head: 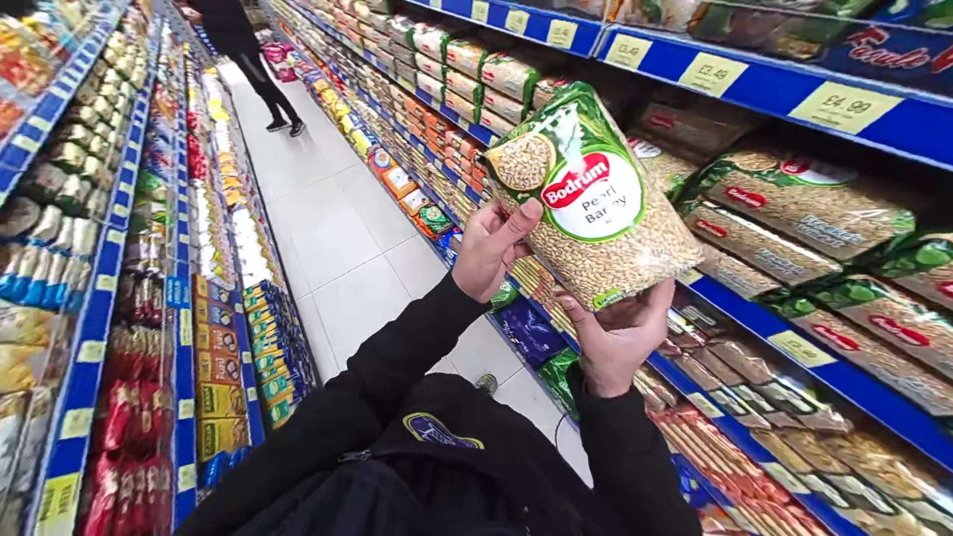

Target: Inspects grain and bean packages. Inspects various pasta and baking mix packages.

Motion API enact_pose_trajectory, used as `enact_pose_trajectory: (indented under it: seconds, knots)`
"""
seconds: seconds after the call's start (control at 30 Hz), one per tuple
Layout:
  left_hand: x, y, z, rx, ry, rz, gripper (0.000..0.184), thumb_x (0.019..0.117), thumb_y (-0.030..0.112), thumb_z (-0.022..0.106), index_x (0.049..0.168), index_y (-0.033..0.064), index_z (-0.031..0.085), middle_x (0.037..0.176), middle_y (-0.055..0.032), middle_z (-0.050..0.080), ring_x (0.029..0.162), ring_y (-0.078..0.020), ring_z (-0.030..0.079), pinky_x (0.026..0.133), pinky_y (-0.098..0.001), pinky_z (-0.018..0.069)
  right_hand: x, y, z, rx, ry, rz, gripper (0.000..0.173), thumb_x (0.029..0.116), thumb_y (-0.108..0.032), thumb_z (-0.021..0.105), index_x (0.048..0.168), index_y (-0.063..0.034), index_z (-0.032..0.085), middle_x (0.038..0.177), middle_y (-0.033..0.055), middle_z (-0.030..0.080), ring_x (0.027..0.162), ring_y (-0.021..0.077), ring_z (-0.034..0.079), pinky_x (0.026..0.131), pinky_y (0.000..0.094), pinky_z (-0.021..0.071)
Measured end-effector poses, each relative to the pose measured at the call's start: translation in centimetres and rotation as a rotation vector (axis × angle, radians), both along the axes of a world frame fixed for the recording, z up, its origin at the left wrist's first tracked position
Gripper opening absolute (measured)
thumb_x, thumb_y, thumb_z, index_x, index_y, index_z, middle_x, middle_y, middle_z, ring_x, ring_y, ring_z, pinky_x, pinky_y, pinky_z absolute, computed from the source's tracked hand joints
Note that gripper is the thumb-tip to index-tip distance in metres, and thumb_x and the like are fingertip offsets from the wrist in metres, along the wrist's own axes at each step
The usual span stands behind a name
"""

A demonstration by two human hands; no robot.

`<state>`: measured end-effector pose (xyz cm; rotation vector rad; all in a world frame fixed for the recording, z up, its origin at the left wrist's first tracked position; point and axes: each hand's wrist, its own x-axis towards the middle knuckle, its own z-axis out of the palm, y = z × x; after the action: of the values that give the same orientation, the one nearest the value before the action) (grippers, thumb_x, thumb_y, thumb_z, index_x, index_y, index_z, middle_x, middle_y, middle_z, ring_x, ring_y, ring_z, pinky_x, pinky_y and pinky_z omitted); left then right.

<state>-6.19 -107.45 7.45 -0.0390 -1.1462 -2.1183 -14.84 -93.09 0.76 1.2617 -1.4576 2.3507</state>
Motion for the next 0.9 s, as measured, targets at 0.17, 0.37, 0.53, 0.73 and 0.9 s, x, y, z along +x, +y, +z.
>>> enact_pose_trajectory:
  seconds: [0.17, 0.37, 0.53, 0.73, 0.9]
  knots:
    - [4.6, 1.6, 0.9, -0.09, 0.0, 0.095, 0.035, 0.0994, 0.016, 0.064, 0.129, 0.0019, 0.053, 0.108, -0.0099, 0.071, 0.094, -0.0175, 0.073, 0.085, -0.036, 0.0618, 3.8, 0.5, 0.2, -0.05, 0.014, 0.023, 0.109, 0.0758, -0.021, 0.091, 0.147, 0.0147, 0.017, 0.134, 0.0046, 0.057, 0.113, 0.0095, 0.066, 0.097, 0.0304, 0.0594]
    - [7.3, 2.1, 1.7, -0.091, 0.03, 0.14, 0.031, 0.1002, 0.016, 0.064, 0.126, 0.0035, 0.054, 0.109, -0.0113, 0.072, 0.094, -0.0187, 0.073, 0.083, -0.0355, 0.0621, 6.0, 0.8, 1.3, -0.051, 0.022, 0.09, 0.106, 0.0765, -0.02, 0.09, 0.146, 0.0163, 0.019, 0.129, 0.0078, 0.059, 0.108, 0.0121, 0.068, 0.092, 0.0305, 0.062]
    - [7.5, 1.6, 1.7, -0.071, 0.058, 0.14, 0.028, 0.0999, 0.016, 0.064, 0.124, 0.0039, 0.056, 0.108, -0.0116, 0.072, 0.094, -0.0196, 0.073, 0.084, -0.0367, 0.0622, 6.2, 0.5, 1.8, -0.034, 0.015, 0.116, 0.104, 0.0763, -0.018, 0.09, 0.145, 0.0165, 0.02, 0.126, 0.0092, 0.061, 0.104, 0.0139, 0.07, 0.085, 0.031, 0.0639]
    - [6.5, 1.1, 1.5, -0.072, 0.033, 0.107, 0.032, 0.1013, 0.014, 0.061, 0.13, 0.0025, 0.053, 0.111, -0.0126, 0.071, 0.097, -0.0207, 0.073, 0.084, -0.0378, 0.062, 5.8, 0.7, 1.9, -0.014, 0.005, 0.089, 0.105, 0.0753, -0.017, 0.089, 0.146, 0.0157, 0.019, 0.124, 0.0091, 0.062, 0.1, 0.0144, 0.071, 0.083, 0.031, 0.0645]
    - [5.7, 1.2, 1.4, -0.056, 0.017, 0.09, 0.037, 0.0997, 0.014, 0.063, 0.132, 0.0008, 0.051, 0.112, -0.0132, 0.07, 0.097, -0.0214, 0.072, 0.085, -0.0391, 0.0618, 5.3, 1.1, 1.7, 0.001, 0.0, 0.057, 0.109, 0.0753, -0.019, 0.09, 0.148, 0.0163, 0.016, 0.128, 0.0097, 0.06, 0.104, 0.0146, 0.07, 0.083, 0.0309, 0.0646]
